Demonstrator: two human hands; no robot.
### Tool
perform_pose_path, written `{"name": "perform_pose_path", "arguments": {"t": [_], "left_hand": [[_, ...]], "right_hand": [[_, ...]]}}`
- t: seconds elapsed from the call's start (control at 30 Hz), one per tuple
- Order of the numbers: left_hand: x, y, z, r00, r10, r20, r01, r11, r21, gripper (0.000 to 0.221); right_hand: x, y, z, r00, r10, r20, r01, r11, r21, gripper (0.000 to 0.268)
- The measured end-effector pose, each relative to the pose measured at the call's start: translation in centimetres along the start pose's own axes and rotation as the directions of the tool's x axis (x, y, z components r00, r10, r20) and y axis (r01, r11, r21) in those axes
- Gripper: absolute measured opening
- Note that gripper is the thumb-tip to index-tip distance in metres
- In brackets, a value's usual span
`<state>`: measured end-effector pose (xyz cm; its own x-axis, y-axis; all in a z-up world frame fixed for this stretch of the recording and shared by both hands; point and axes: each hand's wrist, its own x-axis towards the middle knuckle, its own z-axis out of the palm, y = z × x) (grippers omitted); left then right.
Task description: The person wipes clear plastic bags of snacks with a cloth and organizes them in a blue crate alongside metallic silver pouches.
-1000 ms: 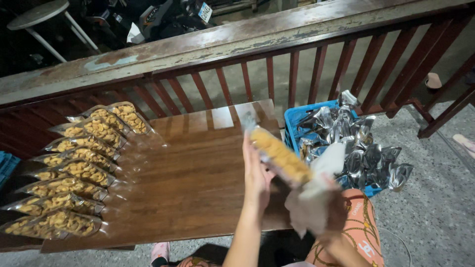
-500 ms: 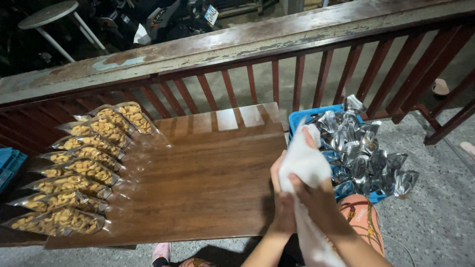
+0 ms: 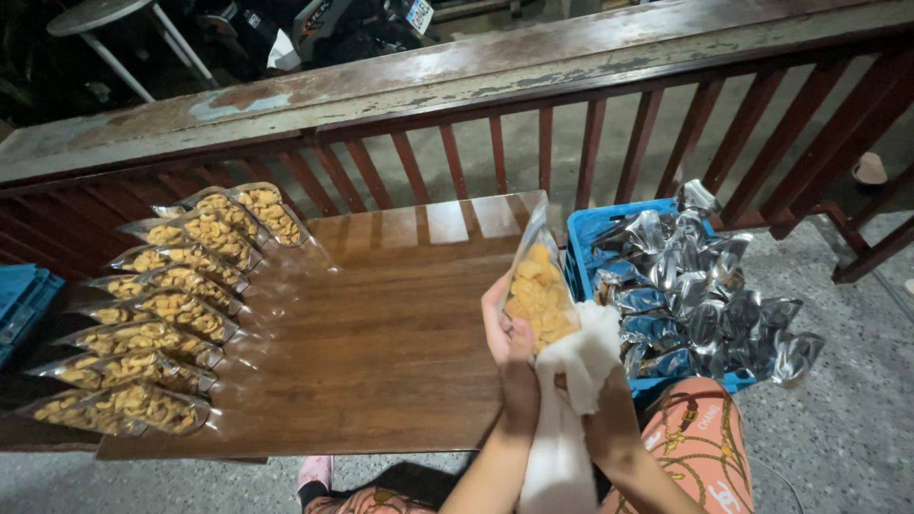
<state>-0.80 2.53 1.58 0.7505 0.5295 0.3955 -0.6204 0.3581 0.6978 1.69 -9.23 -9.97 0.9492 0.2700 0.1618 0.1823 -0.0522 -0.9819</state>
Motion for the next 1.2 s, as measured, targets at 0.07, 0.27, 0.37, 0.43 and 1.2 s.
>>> {"name": "perform_pose_path", "arguments": {"t": [0.07,0.27,0.37,0.43,1.2], "left_hand": [[1.0,-0.1,-0.5,0.999,0.024,-0.024,-0.024,1.000,-0.004,0.075],[3.4,-0.2,-3.9,0.997,0.034,-0.063,-0.046,0.979,-0.198,0.069],[4.9,-1.2,-7.2,0.997,0.001,-0.075,-0.019,0.971,-0.237,0.063],[5.3,-1.3,-9.3,0.997,-0.002,-0.081,-0.017,0.973,-0.232,0.059],[15.1,9.4,-30.8,0.917,0.216,-0.335,0.041,0.786,0.617,0.032]], "right_hand": [[0.2,2.4,-0.1,0.871,-0.474,0.124,0.477,0.761,-0.440,0.031],[0.7,12.1,0.5,0.997,-0.002,0.071,0.012,0.990,-0.141,0.046],[1.7,15.0,0.8,0.710,-0.633,0.307,0.695,0.562,-0.448,0.061],[3.4,14.5,0.7,0.835,-0.427,0.347,0.535,0.776,-0.332,0.059],[17.3,2.9,29.7,0.860,-0.160,0.485,-0.153,0.825,0.544,0.026]]}}
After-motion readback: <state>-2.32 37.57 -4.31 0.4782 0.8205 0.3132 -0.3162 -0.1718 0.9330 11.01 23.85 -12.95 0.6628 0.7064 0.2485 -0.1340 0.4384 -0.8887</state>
